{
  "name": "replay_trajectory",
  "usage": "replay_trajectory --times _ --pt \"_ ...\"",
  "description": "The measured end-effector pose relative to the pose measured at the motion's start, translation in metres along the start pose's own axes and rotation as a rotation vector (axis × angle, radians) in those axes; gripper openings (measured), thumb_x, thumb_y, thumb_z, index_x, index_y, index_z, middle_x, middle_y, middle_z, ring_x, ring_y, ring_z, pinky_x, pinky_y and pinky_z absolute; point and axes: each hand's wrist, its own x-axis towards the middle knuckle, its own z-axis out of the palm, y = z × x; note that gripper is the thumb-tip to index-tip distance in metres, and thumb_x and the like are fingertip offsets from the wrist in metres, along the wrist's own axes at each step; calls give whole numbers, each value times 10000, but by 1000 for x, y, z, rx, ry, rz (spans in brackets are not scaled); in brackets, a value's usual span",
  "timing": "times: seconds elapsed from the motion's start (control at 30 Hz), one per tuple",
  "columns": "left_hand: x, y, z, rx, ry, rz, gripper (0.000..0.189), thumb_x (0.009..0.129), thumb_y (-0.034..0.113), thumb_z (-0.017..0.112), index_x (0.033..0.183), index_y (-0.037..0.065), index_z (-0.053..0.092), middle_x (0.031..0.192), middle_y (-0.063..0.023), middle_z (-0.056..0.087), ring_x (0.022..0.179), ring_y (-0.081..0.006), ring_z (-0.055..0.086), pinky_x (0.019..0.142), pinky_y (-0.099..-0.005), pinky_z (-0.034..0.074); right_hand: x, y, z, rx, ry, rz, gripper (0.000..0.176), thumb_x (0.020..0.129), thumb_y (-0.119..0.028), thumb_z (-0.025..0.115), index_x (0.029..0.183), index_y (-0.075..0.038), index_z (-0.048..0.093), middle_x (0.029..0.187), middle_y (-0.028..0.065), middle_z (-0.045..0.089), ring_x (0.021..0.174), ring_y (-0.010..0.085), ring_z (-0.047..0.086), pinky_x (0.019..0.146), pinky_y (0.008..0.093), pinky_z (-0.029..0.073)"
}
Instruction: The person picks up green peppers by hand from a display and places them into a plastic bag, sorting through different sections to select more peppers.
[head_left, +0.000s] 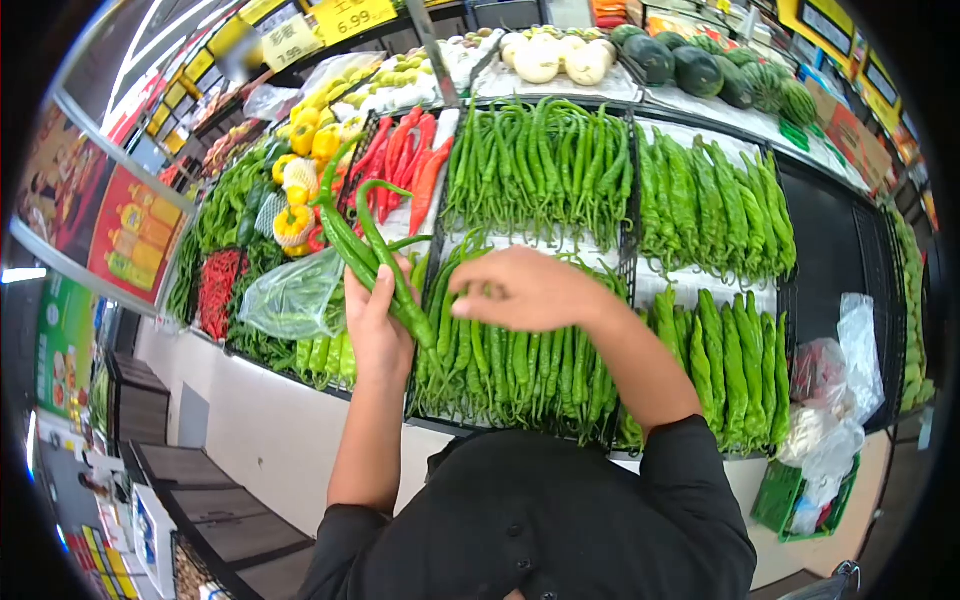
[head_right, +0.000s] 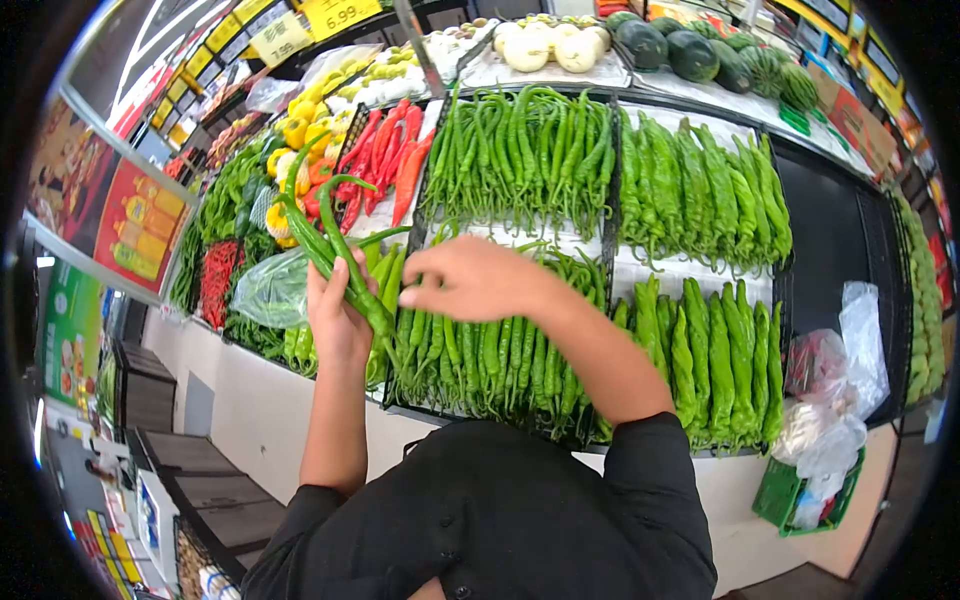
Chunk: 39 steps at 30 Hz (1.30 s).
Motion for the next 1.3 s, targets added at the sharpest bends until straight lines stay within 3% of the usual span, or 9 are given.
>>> replay_trajectory --times 0.23,0.33,0.47,0.7,0.87,1.07,1.2,1.23,1.3 --pt "11 -13 36 30 -70 173 393 986 60 582 1341 85 413 1118 -54 589 866 -112 526 805 -290 447 -6 -1 39 -114 255 74 277 877 -290 694 914 -30 607 758 170 675 717 378 657 640 465 499" --pt "9 -16 37 55 -122 157 396 991 62 568 1352 87 406 1164 -74 580 830 -105 520 722 -265 462 -8 15 43 -114 444 -2 245 882 -250 676 897 -15 607 740 194 654 704 392 645 635 476 492" --pt "15 -30 17 123 -41 180 353 1000 74 548 1325 47 413 1183 -84 574 791 -103 511 686 -251 457 -13 25 27 42 499 140 220 890 -220 651 887 0 638 714 233 630 696 429 634 655 491 500" --pt "-5 -30 -53 112 148 79 284 1005 120 558 1268 79 461 1054 -36 569 787 -104 500 626 -271 453 -4 94 -26 388 794 293 221 975 -188 592 941 29 620 776 106 690 622 159 651 561 308 508" --pt "-33 -22 -101 155 328 40 253 1005 117 560 1244 95 481 992 -11 557 765 -97 487 613 -269 440 5 172 -72 360 960 391 213 976 -179 574 941 26 623 803 102 710 602 141 642 553 302 508" --pt "-51 -15 -116 142 409 48 219 1006 103 553 1210 95 476 931 0 535 738 -93 475 596 -258 424 18 235 -87 440 860 543 256 993 -188 555 885 35 620 799 112 713 586 147 643 563 316 511" --pt "-52 -14 -109 138 372 44 206 1010 101 544 1200 95 465 929 -7 533 735 -97 477 599 -259 424 23 245 -78 495 855 627 345 1004 -157 534 1220 112 521 853 140 695 586 122 600 502 264 475" --pt "-52 -14 -105 144 365 36 203 1011 101 541 1199 94 463 928 -8 533 734 -98 477 600 -259 423 22 245 -79 506 821 634 479 992 -141 551 1358 127 396 842 166 698 568 136 611 514 262 490" --pt "-53 -15 -103 147 352 24 202 1012 98 538 1199 92 461 928 -10 533 734 -99 477 600 -259 423 20 243 -75 430 834 663 495 985 -148 566 1360 126 396 831 165 701 563 143 628 520 264 498"
